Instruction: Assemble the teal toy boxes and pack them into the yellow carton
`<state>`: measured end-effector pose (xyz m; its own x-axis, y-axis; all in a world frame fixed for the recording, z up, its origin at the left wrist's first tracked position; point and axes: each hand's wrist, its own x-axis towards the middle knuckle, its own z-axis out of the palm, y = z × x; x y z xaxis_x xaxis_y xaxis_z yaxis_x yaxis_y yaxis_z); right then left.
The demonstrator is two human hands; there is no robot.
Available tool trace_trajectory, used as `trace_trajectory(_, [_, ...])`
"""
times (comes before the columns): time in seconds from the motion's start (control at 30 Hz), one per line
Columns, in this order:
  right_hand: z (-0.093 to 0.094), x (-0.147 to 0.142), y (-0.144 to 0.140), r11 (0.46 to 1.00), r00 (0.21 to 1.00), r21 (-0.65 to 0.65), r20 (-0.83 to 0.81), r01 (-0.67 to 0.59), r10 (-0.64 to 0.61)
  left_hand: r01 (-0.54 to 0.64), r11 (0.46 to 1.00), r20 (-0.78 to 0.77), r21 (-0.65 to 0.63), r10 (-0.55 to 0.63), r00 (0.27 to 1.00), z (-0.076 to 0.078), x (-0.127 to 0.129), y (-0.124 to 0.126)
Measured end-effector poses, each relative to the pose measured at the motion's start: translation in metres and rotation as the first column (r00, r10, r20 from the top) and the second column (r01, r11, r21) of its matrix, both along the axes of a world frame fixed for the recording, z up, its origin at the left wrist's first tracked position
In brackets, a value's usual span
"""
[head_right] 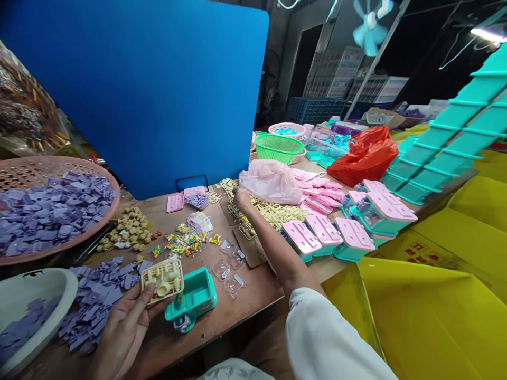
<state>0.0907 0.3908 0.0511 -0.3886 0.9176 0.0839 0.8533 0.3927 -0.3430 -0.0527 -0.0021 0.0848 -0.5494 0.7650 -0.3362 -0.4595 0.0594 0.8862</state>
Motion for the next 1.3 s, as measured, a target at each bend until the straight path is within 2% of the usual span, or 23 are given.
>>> trace_trajectory(0.27, [-0.005,-0.04,0.042,1.0,1.0,-0.006,-0.007,0.001,-0.001,-0.017,1.0,0.025,-0.014,0.018,1.0,-0.002,-0.013,-0.001])
trace_trajectory(0.4, [-0.008,-0.048,0.056,0.999,0.996,-0.045,-0.088,0.012,-0.016,-0.025,1.0,0.027,0.005,0.024,0.999,-0.015,-0.025,-0.005])
trace_trajectory(0.53, [-0.003,-0.045,0.061,0.997,0.967,-0.074,-0.248,0.032,-0.05,0.005,0.999,0.031,0.033,-0.006,0.999,-0.031,-0.035,-0.01])
trace_trajectory(0.63, [0.008,-0.036,0.06,0.995,0.902,-0.079,-0.421,0.066,-0.093,-0.006,0.999,0.041,0.034,0.005,0.999,-0.035,-0.036,-0.011])
trace_trajectory(0.73, [0.02,-0.025,0.053,0.99,0.792,-0.127,-0.598,0.059,-0.123,0.003,0.999,0.057,0.037,-0.006,0.998,-0.032,-0.032,-0.007])
trace_trajectory(0.9, [0.03,-0.011,0.027,0.966,0.594,-0.225,-0.797,-0.124,-0.109,0.036,0.998,0.075,0.06,-0.041,0.996,-0.023,-0.019,0.001])
trace_trajectory(1.03, [0.032,-0.004,0.011,0.936,0.513,-0.265,-0.851,-0.233,-0.113,0.033,0.998,0.066,0.048,-0.036,0.997,-0.013,-0.012,0.001])
trace_trajectory(1.13, [0.029,0.004,0.007,0.906,0.561,-0.326,-0.818,-0.269,-0.128,0.027,0.999,0.062,0.046,-0.03,0.998,-0.008,-0.01,-0.001])
trace_trajectory(1.3, [0.014,0.016,0.011,0.873,0.755,-0.442,-0.639,-0.204,-0.147,0.022,0.999,0.053,0.027,-0.024,0.998,-0.015,-0.015,-0.005])
